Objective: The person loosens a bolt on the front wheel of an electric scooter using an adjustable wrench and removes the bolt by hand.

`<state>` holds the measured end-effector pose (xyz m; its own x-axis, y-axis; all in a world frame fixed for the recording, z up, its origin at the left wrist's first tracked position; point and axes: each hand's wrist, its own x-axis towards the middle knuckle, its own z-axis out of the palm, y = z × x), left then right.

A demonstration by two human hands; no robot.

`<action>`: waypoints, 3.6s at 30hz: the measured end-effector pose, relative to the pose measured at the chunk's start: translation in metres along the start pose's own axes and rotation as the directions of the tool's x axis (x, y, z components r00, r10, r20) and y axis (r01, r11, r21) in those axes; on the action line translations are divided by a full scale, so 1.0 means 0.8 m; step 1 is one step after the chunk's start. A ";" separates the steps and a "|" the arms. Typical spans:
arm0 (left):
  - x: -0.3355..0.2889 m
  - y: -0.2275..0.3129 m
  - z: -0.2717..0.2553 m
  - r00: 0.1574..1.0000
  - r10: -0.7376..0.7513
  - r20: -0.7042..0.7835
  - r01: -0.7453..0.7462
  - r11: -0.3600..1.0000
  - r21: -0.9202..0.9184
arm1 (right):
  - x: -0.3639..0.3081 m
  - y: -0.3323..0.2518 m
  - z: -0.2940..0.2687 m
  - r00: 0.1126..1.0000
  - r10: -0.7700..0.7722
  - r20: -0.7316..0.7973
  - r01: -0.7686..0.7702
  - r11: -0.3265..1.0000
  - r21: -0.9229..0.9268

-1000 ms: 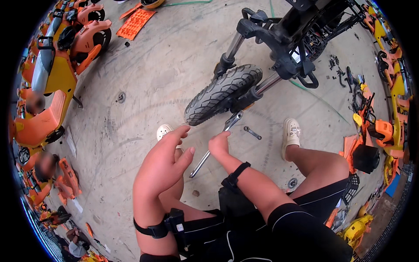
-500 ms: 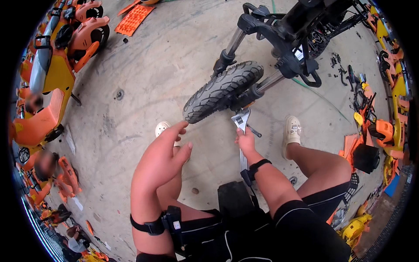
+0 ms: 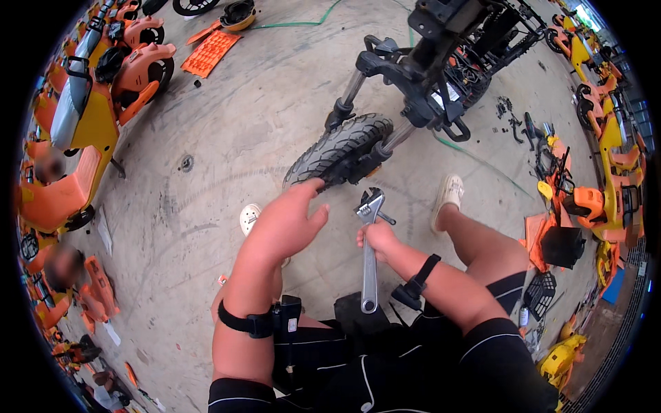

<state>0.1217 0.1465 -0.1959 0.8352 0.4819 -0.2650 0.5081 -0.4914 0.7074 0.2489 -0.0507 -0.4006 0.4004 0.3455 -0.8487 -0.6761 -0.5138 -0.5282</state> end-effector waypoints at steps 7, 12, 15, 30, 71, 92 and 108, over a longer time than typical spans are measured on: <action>0.025 -0.003 0.137 0.893 -0.265 0.363 0.322 0.941 -0.105 | -0.072 -0.040 0.011 0.994 -0.108 -0.004 0.104 0.971 -0.215; 0.088 -0.048 0.216 0.606 -0.453 0.654 0.783 0.487 -0.387 | -0.065 0.020 0.045 0.852 -0.521 0.045 0.478 0.740 -0.473; 0.083 -0.085 0.252 0.619 -0.514 0.594 0.783 0.343 -0.519 | -0.119 -0.011 0.029 0.852 -0.446 0.275 0.464 0.400 -0.791; 0.025 -0.171 0.296 0.943 -0.264 0.202 0.213 0.946 0.246 | -0.155 -0.301 -0.174 0.315 -0.937 0.152 0.673 0.108 -0.732; 0.078 -0.166 0.234 0.935 -0.249 0.252 0.166 0.936 0.309 | -0.165 -0.333 -0.182 0.564 -0.643 0.518 0.746 0.129 -0.653; 0.046 -0.044 0.331 0.845 -0.534 -0.024 0.535 0.845 0.010 | -0.012 -0.151 -0.107 0.884 -0.076 0.460 0.466 0.198 -0.862; -0.004 0.054 0.150 0.820 -0.116 0.560 -0.014 0.975 0.222 | 0.034 -0.033 -0.047 0.965 0.210 0.157 -0.216 0.976 0.022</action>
<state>0.1662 0.0365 -0.2432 0.7442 0.0461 -0.6664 0.5304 -0.6472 0.5475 0.3009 -0.0574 -0.4110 0.1472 0.3487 -0.9256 -0.7600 -0.5591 -0.3315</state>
